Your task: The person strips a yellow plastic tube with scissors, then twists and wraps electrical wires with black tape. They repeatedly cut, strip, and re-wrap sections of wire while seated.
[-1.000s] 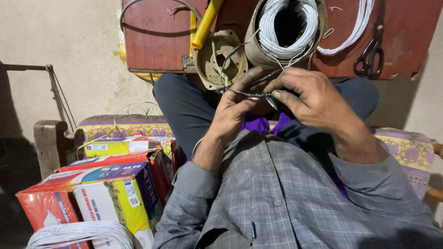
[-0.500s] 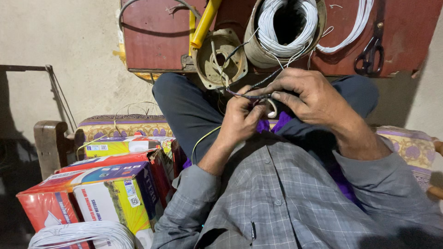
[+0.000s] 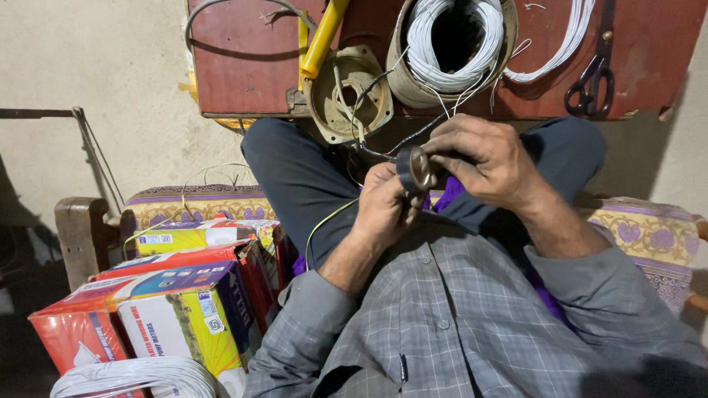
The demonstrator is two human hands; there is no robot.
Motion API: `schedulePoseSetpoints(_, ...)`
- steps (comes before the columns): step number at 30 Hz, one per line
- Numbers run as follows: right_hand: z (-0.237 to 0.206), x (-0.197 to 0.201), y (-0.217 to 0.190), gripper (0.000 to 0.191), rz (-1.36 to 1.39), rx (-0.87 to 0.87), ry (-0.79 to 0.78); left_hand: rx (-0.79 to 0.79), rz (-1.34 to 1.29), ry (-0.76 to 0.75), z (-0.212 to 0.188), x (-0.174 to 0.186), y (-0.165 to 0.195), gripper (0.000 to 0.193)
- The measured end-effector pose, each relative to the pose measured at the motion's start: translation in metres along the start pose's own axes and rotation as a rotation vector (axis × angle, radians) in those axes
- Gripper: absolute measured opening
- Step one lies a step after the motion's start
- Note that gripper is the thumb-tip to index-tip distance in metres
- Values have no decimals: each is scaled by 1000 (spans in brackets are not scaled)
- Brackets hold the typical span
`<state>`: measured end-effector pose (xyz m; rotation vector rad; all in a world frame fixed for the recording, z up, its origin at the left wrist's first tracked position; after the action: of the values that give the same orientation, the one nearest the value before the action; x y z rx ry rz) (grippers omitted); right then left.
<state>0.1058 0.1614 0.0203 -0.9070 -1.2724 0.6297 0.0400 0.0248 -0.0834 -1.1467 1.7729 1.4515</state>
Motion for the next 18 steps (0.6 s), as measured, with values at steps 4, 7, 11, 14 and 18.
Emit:
schedulePoseSetpoints(4,0,4,-8,22,-116,88,25,-51,114,87,6,-1,14,29)
schedulePoseSetpoints(7,3,4,-15,18,-204,59,99,-106,102,103,10,-8,28,26)
schedulePoseSetpoints(11,8,-3,-28,16,-385,-19,163,-163,-102,-110,12,-17,48,77)
schedulePoseSetpoints(14,15,-2,-27,25,-472,-130,158,-201,116,-158,15,-14,56,93)
schedulePoseSetpoints(18,20,-4,-25,29,-543,-196,100,-141,375,-202,12,-4,61,78)
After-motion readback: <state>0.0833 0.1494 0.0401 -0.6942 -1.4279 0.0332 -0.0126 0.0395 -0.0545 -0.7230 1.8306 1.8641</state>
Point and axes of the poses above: each hand's wrist, its own z-axis towards the middle knuckle, its own x-axis out of the back of the hand, y = z × x, the point moved 6 cm from there along z, towards the middle knuckle, and after that the axes turned 11 degrees about -y, right-handed, at the moved point
